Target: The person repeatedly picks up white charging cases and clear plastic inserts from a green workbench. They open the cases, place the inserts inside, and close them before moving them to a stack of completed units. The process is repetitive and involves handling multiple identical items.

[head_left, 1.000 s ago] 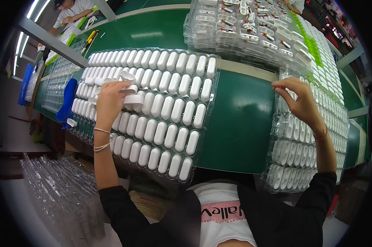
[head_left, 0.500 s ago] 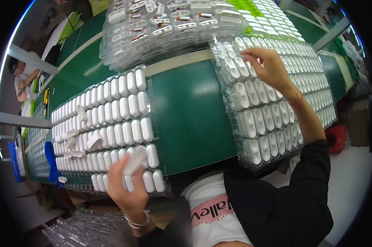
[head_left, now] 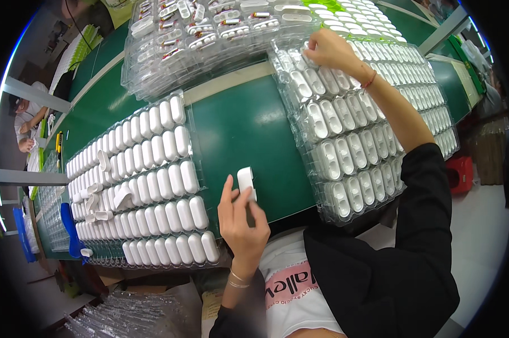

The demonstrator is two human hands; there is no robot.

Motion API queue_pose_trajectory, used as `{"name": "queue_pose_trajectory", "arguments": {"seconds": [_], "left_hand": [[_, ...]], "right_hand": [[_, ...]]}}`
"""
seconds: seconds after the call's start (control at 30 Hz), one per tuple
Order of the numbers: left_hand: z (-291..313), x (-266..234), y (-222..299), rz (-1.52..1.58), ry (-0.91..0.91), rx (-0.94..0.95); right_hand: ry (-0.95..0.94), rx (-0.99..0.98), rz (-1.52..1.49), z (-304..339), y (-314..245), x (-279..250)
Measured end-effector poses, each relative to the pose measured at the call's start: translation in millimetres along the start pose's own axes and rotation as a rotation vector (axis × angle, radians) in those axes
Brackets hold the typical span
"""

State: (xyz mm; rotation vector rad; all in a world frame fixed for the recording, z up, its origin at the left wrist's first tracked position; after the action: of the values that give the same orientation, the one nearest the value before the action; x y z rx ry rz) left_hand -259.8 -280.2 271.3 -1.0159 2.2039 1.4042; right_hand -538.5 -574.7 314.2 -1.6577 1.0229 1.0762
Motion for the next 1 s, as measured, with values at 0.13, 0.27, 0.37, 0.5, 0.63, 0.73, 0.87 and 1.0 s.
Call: {"name": "queue_pose_trajectory", "arguments": {"seconds": [0.13,0.27,0.37,0.5,0.63,0.73,0.87,1.0], "left_hand": [[-19,10,3,-0.145,-0.075,-0.131],[-14,13,-4,-0.143,-0.271,-0.153],[-22,4,16,-0.157,-0.209,-0.047],[-14,8,15,-0.135,-0.279,-0.014],[-14,11,11,-0.118,-0.29,-0.084],[-14,16,8,-0.121,-0.263,-0.089],[-15,19,6,-0.167,-0.379,-0.094],[-20,21,1,0.249,-0.347,-0.321]], "right_hand": [[0.089,-0.026,-0.238,3,0,-7],[0.026,-0.071,-0.616,36,-43,-27],[-0.154,-0.069,-0.79,72,-78,-35],[-0.277,-0.037,-1.032,102,-108,-33],[-0.447,0.064,-1.281,119,-130,-20],[-0.53,0.022,-1.33,133,-135,-11],[-0.55,0.01,-1.274,137,-140,-7],[-0.58,0.024,-1.296,140,-143,-5]]}}
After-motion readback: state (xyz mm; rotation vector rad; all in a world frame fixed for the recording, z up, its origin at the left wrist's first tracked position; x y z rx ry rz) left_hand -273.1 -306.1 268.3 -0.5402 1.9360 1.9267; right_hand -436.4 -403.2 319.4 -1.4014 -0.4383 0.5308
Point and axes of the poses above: each hand's wrist, its own z-axis away from the middle knuckle, its own x-axis out of the palm, y = z × x, the point moved 4 cm from there along -z, towards the middle knuckle, and after that the axes turned 1 degree about -y, right-handed, at the moved point
